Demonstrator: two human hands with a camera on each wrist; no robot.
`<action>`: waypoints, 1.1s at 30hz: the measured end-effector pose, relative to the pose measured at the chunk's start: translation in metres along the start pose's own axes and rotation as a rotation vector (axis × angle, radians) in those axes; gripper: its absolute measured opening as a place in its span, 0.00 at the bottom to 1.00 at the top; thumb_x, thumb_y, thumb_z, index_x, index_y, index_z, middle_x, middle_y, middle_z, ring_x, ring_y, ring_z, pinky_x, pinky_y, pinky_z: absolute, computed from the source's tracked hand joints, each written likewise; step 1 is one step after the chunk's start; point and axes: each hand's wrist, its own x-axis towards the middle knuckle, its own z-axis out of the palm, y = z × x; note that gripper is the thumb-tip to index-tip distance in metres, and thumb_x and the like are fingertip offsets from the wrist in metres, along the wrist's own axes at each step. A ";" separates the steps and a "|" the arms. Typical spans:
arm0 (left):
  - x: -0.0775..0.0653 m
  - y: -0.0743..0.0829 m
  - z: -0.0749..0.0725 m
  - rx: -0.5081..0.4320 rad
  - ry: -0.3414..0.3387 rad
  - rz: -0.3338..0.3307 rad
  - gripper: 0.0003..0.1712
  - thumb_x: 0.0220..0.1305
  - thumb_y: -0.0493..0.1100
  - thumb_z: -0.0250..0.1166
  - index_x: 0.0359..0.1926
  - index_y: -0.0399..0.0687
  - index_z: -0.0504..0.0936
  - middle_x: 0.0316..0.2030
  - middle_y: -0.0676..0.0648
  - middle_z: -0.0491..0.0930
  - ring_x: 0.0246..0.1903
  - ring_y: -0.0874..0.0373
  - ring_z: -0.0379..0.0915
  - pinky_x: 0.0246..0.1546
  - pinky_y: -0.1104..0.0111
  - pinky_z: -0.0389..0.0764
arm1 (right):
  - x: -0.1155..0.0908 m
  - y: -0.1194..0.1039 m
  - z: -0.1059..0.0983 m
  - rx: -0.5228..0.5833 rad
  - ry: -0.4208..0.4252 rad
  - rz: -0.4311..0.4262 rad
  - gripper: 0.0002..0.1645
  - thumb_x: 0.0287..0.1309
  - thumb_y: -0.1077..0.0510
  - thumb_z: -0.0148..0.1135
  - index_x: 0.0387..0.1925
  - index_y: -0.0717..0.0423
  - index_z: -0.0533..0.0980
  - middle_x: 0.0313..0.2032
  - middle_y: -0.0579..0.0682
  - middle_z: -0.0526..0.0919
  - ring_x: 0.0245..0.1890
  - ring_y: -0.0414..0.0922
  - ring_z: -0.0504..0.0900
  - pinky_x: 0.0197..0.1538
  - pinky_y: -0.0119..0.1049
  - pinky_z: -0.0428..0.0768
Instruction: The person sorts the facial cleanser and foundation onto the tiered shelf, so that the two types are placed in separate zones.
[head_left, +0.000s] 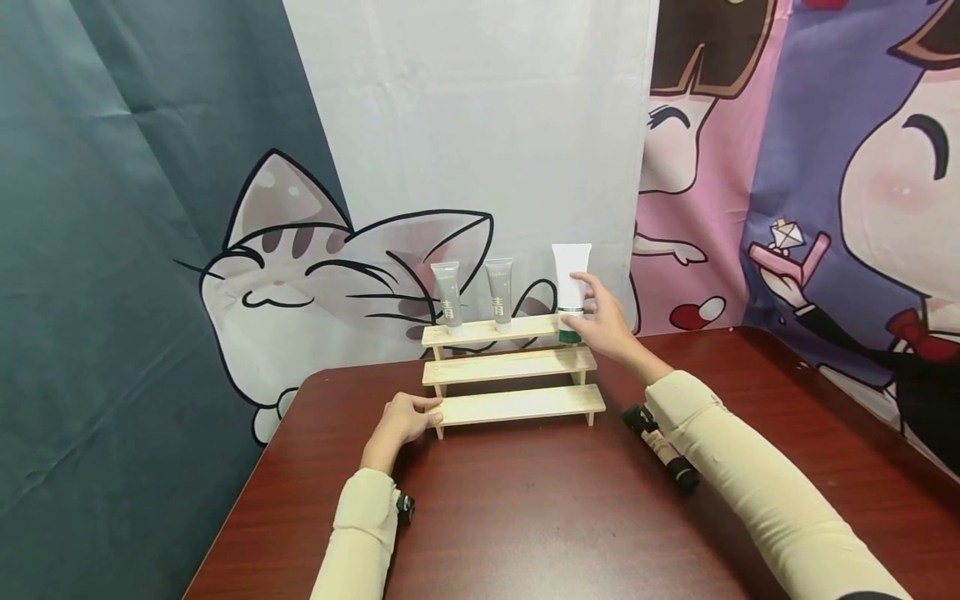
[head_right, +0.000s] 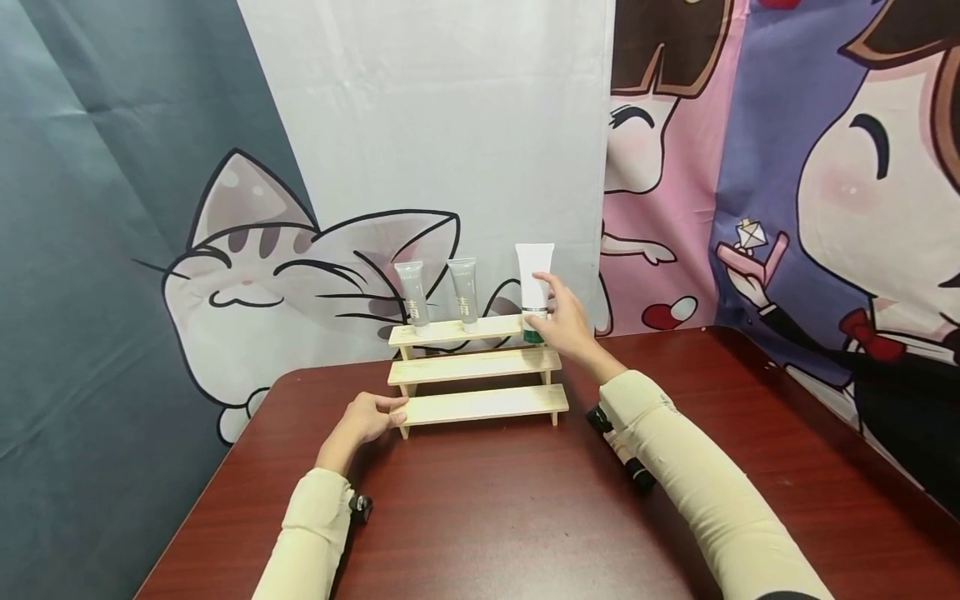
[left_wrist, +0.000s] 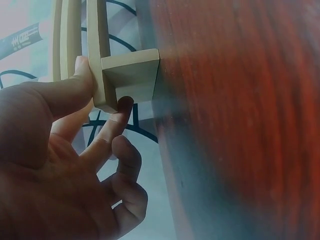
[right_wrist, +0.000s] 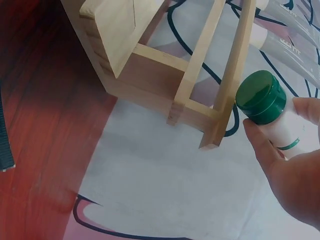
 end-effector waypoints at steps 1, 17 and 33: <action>0.000 0.000 0.000 0.000 0.000 -0.001 0.18 0.61 0.46 0.73 0.52 0.63 0.87 0.60 0.37 0.77 0.65 0.35 0.63 0.63 0.47 0.68 | 0.001 0.000 0.002 0.021 0.002 0.000 0.45 0.55 0.69 0.69 0.72 0.49 0.61 0.52 0.67 0.69 0.49 0.64 0.82 0.31 0.39 0.85; -0.001 -0.001 -0.001 0.009 0.002 0.022 0.18 0.60 0.46 0.73 0.53 0.62 0.87 0.60 0.37 0.77 0.64 0.34 0.64 0.62 0.46 0.69 | 0.010 -0.001 0.015 -0.040 0.051 -0.063 0.44 0.57 0.69 0.68 0.72 0.49 0.61 0.55 0.66 0.71 0.51 0.66 0.81 0.42 0.51 0.85; -0.001 -0.001 -0.002 0.016 0.003 0.029 0.18 0.60 0.46 0.73 0.53 0.62 0.87 0.60 0.38 0.77 0.64 0.34 0.64 0.62 0.46 0.69 | 0.019 0.007 0.024 0.005 0.089 -0.031 0.51 0.55 0.73 0.68 0.74 0.47 0.54 0.55 0.67 0.69 0.54 0.67 0.78 0.47 0.56 0.82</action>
